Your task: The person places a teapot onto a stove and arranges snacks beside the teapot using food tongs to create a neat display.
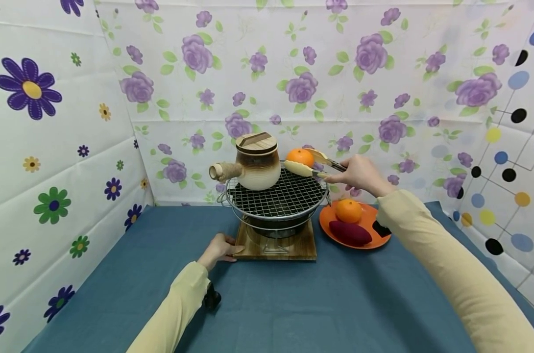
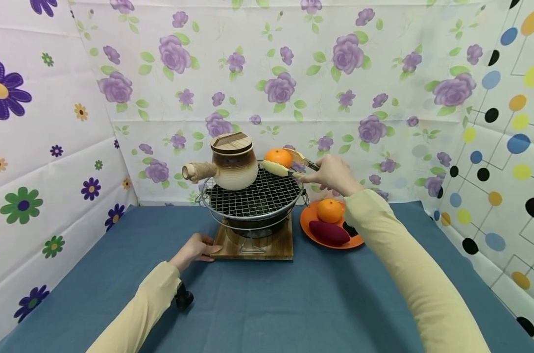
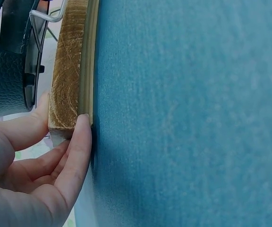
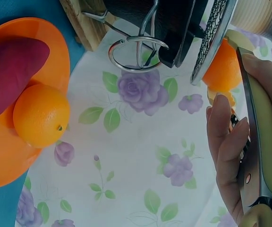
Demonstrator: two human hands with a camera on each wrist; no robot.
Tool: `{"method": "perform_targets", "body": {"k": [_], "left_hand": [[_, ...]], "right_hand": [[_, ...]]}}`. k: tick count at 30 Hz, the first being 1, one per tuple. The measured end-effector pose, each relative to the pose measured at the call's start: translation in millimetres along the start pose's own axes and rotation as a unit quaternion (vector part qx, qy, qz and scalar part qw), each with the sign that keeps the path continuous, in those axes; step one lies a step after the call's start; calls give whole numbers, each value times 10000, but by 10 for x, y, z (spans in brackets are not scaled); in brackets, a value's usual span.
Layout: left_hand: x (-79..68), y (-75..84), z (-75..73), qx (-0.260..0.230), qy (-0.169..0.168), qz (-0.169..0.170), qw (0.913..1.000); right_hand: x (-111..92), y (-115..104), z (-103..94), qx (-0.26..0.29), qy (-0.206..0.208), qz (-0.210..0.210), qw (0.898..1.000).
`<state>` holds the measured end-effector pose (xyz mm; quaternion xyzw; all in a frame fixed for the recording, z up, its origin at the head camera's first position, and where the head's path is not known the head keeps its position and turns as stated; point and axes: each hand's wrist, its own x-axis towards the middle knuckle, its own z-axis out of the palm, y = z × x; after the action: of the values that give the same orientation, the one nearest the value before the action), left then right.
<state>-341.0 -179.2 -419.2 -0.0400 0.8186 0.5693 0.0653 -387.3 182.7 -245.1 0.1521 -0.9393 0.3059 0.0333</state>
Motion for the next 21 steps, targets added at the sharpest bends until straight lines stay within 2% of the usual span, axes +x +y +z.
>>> {"method": "perform_targets", "body": {"k": [15, 21], "left_hand": [[5, -2, 6, 16, 25, -30, 10000], [-6, -10, 10, 85, 70, -29, 9999]], "right_hand": [[51, -16, 34, -73, -2, 67, 10000], [33, -12, 38, -134, 37, -63, 9999]]}}
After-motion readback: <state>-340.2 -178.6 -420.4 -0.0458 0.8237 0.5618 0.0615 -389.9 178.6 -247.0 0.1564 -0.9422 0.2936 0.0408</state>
